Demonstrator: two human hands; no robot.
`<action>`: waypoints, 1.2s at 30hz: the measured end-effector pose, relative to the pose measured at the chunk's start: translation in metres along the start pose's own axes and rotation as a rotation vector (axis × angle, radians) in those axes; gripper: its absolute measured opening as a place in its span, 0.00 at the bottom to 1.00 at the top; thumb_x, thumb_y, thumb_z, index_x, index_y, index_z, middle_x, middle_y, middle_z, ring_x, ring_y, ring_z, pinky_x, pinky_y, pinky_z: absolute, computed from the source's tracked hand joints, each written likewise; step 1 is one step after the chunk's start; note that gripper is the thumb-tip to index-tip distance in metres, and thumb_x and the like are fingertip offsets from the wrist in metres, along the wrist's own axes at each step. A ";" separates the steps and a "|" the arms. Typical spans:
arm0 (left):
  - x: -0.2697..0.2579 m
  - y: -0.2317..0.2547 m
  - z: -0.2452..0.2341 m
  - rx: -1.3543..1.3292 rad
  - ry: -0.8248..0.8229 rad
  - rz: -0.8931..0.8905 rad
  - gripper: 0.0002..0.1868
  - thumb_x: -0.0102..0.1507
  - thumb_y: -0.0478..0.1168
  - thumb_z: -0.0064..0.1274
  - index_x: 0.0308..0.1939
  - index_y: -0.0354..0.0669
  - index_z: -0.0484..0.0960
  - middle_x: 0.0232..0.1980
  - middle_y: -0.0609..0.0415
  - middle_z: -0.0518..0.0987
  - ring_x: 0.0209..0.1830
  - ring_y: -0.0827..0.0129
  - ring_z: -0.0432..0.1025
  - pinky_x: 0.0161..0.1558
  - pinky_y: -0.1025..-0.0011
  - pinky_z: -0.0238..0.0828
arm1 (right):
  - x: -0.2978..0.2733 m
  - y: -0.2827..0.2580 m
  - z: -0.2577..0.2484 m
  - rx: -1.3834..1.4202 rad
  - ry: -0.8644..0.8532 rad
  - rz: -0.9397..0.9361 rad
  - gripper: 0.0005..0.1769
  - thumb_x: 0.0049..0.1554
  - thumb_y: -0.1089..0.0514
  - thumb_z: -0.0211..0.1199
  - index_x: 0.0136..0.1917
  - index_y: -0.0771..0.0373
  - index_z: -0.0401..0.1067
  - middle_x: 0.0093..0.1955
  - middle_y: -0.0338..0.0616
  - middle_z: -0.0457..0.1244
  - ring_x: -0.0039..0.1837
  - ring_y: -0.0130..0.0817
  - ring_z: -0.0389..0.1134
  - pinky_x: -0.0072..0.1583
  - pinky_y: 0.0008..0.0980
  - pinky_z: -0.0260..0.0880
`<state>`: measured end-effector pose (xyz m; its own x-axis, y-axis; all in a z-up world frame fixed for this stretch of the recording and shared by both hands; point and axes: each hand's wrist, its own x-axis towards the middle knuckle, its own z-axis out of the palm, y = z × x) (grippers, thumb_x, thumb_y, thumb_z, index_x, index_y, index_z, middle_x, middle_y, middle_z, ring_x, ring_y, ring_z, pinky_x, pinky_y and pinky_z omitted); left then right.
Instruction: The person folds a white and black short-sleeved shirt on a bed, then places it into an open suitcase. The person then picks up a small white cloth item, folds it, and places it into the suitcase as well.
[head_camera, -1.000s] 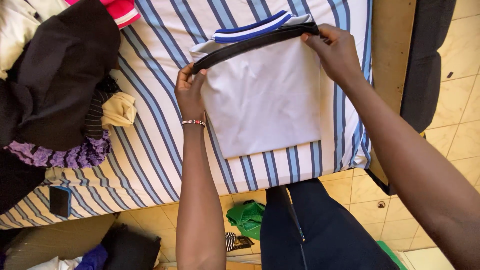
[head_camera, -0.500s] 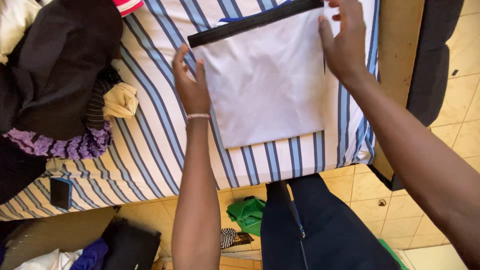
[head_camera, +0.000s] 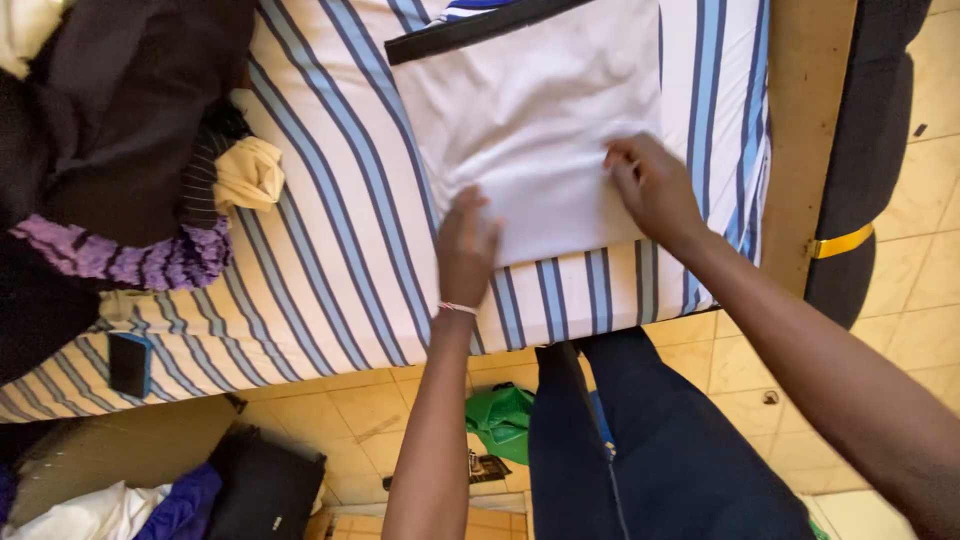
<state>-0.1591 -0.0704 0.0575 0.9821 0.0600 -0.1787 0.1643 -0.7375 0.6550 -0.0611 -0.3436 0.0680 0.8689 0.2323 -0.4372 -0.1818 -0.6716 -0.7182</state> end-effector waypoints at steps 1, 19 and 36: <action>-0.005 0.004 0.002 0.043 -0.095 0.008 0.22 0.68 0.45 0.57 0.64 0.43 0.71 0.74 0.48 0.68 0.78 0.55 0.62 0.79 0.57 0.58 | -0.011 0.001 0.000 -0.150 -0.039 -0.170 0.16 0.66 0.54 0.60 0.66 0.56 0.68 0.61 0.45 0.66 0.63 0.41 0.66 0.65 0.39 0.70; -0.047 -0.032 0.012 0.399 -0.285 -0.065 0.34 0.65 0.26 0.42 0.76 0.45 0.63 0.84 0.53 0.52 0.83 0.53 0.47 0.73 0.52 0.55 | -0.055 0.023 0.009 -0.560 -0.076 -0.474 0.32 0.50 0.71 0.56 0.68 0.59 0.71 0.78 0.45 0.58 0.81 0.46 0.52 0.77 0.43 0.55; -0.267 0.000 -0.033 0.075 -0.585 -0.218 0.18 0.64 0.43 0.52 0.58 0.48 0.83 0.61 0.43 0.79 0.58 0.48 0.74 0.60 0.60 0.69 | -0.261 0.088 0.028 -0.207 -0.566 -0.046 0.19 0.57 0.55 0.59 0.61 0.60 0.77 0.55 0.56 0.71 0.56 0.50 0.71 0.59 0.43 0.69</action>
<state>-0.4187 -0.0644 0.1290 0.7100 -0.1483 -0.6884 0.3273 -0.7961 0.5091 -0.3170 -0.4438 0.1036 0.4834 0.5647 -0.6689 -0.0070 -0.7616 -0.6480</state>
